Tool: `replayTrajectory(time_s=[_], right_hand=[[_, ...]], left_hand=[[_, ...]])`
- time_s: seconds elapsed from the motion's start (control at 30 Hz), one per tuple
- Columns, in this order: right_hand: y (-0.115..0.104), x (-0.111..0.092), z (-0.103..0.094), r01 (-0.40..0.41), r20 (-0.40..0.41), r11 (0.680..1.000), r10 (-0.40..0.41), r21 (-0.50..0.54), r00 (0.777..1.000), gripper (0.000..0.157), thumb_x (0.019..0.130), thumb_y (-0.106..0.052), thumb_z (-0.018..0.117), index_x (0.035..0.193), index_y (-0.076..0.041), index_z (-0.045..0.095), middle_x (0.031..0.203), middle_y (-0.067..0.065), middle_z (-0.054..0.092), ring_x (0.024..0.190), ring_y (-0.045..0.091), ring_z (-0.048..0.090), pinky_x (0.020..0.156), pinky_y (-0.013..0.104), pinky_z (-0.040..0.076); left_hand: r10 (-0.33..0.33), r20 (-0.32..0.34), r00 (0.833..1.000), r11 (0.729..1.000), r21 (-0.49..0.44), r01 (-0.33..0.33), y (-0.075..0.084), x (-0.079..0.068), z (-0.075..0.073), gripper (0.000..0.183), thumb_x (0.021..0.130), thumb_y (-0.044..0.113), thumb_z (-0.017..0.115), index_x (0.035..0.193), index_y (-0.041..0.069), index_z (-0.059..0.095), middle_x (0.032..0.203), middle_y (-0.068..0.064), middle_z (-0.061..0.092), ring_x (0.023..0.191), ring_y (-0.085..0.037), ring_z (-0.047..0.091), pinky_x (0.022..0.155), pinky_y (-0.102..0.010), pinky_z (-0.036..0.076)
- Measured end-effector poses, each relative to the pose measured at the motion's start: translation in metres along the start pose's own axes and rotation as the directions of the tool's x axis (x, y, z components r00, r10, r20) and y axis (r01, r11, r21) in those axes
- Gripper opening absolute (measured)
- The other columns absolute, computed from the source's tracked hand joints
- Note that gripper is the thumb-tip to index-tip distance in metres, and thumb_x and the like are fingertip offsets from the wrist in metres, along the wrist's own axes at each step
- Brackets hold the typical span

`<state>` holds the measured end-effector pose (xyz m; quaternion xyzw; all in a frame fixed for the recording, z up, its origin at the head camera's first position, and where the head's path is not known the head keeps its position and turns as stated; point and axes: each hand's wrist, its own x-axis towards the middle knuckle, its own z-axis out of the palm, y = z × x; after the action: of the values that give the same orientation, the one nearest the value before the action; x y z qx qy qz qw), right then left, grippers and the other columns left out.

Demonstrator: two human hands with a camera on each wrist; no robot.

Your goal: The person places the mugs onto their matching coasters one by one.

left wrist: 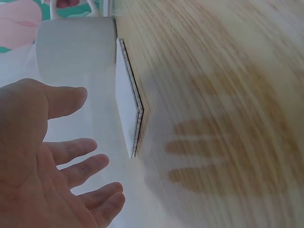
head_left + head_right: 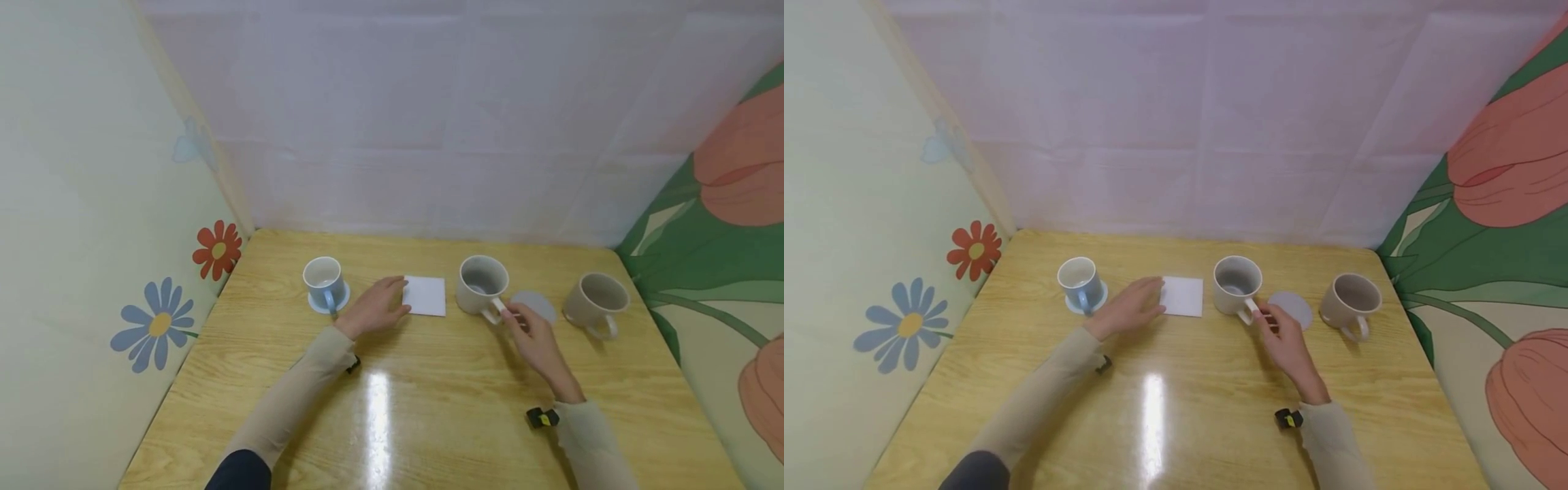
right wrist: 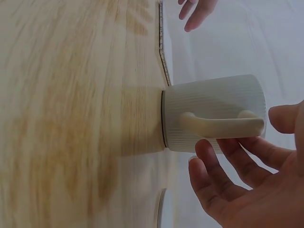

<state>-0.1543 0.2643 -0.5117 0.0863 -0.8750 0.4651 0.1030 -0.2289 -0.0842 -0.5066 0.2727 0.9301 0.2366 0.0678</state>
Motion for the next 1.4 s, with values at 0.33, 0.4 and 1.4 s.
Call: replayTrajectory(time_s=[0.33,0.4,1.4], right_hand=[[0.001,-0.002,0.005,0.001,0.001,0.999,-0.001,0.041,1.0,0.019,0.109,-0.009,0.06,0.112,0.005,0.072,0.105,0.024,0.076,0.093,0.016,0.073,0.076,0.015,0.056],[0.001,-0.002,0.005,0.002,0.003,0.999,-0.002,0.043,1.0,0.019,0.11,-0.009,0.059,0.111,0.005,0.072,0.103,0.023,0.076,0.09,0.015,0.072,0.075,0.016,0.057],[-0.004,0.009,0.018,-0.215,0.157,0.906,0.168,0.365,0.973,0.05,0.119,-0.021,0.034,0.123,0.022,0.059,0.112,0.034,0.07,0.093,0.015,0.074,0.082,0.031,0.066]], left_hand=[[-0.031,0.031,0.999,1.0,0.005,0.031,-0.003,0.007,0.006,0.065,0.107,0.033,0.065,0.16,0.002,0.044,0.17,-0.018,0.039,0.157,-0.036,0.038,0.132,-0.049,0.03],[-0.031,0.038,0.999,0.999,0.015,0.03,-0.003,0.009,0.008,0.065,0.107,0.033,0.065,0.16,0.002,0.044,0.17,-0.018,0.039,0.158,-0.036,0.038,0.133,-0.048,0.03],[-0.084,0.147,0.986,0.994,0.08,0.073,-0.006,0.02,0.015,0.066,0.112,0.035,0.054,0.168,0.007,0.032,0.178,-0.009,0.022,0.163,-0.046,0.02,0.134,-0.058,0.021]])
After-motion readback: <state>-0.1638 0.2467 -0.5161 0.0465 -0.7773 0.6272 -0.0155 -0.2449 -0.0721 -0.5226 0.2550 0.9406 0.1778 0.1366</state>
